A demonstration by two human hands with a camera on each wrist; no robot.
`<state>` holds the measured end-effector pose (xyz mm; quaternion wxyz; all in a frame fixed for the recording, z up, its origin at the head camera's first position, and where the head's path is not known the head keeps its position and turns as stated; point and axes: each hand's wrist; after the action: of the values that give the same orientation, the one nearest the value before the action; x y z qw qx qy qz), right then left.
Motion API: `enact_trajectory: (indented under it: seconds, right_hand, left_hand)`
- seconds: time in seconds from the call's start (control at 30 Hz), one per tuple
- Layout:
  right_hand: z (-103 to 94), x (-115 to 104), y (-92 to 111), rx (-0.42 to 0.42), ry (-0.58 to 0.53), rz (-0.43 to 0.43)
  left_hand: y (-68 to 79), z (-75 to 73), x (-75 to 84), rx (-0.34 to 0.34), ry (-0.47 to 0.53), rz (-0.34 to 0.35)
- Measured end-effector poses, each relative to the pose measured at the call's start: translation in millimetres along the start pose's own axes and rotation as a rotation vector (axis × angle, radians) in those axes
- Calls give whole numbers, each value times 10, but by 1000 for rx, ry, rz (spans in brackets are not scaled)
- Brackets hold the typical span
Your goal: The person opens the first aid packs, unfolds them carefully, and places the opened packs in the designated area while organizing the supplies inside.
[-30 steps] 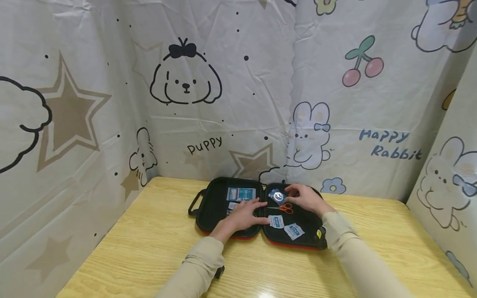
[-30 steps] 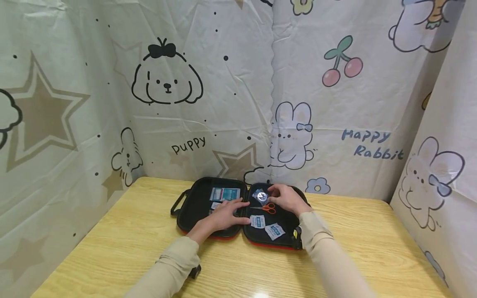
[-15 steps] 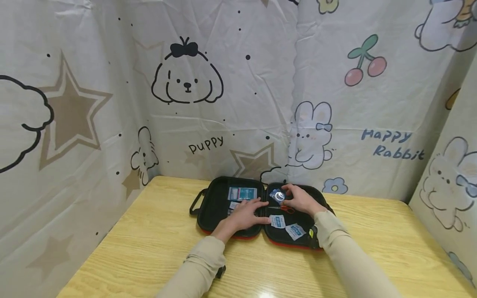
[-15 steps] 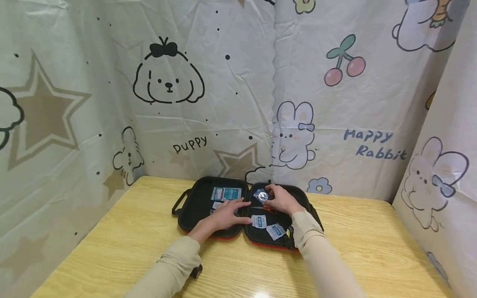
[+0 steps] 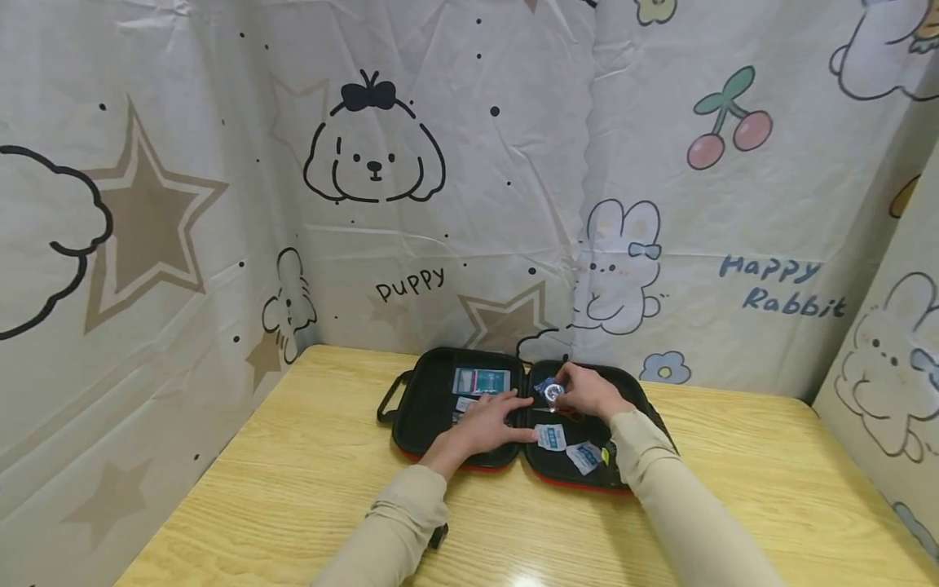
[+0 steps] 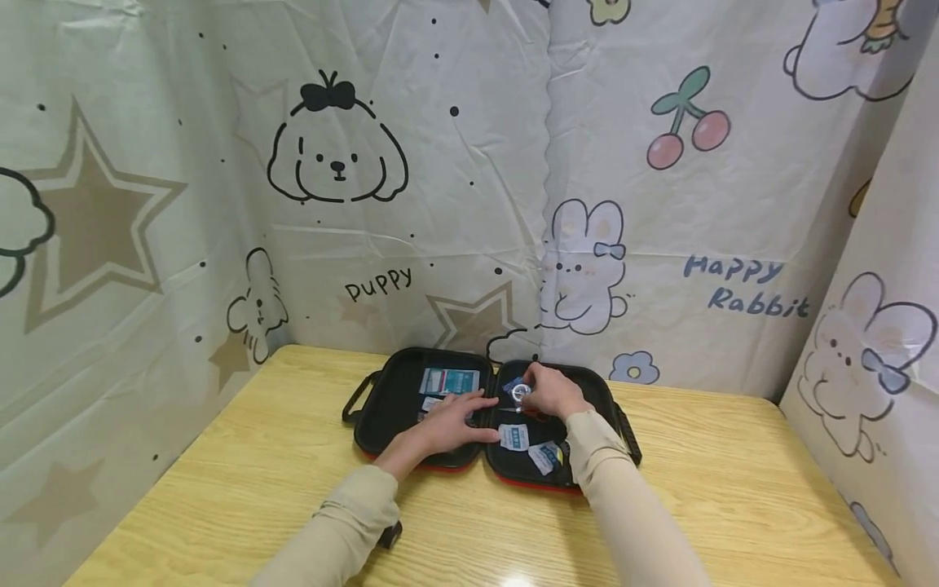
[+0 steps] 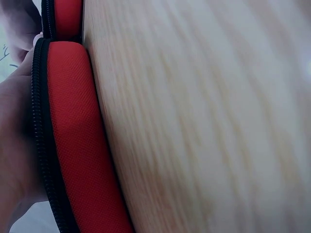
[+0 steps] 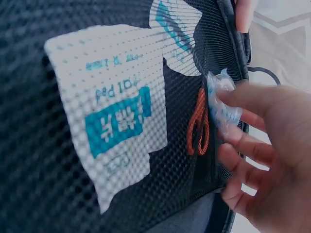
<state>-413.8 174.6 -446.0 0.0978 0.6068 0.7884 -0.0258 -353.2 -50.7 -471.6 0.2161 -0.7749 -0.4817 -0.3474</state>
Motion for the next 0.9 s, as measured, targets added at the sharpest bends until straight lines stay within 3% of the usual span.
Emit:
enact_trajectory:
  seconds: [0.17,0.37,0.63,0.9]
  right_hand:
    - [-37,48,28,101,-59,-53]
    - [-122,121,93,165,-134,-122]
    - [-189,297,226,209,-208,-104]
    - [-176,590,394,223,-209,-35]
  left_hand:
    - [-11,-9,5,5,-1,5]
    - [-18,-21,10,2,4,9]
    - [-3,-27,17,6,8,-1]
    - [13,3,9,-4,16,11]
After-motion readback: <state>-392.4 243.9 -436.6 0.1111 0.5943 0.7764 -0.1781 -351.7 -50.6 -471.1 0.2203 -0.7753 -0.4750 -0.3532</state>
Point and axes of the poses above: each hand's wrist, its own y-axis away from the middle knuckle, its own z-axis out of the palm, x = y × z, and after that the axes turned 15 degrees about y, right-handed
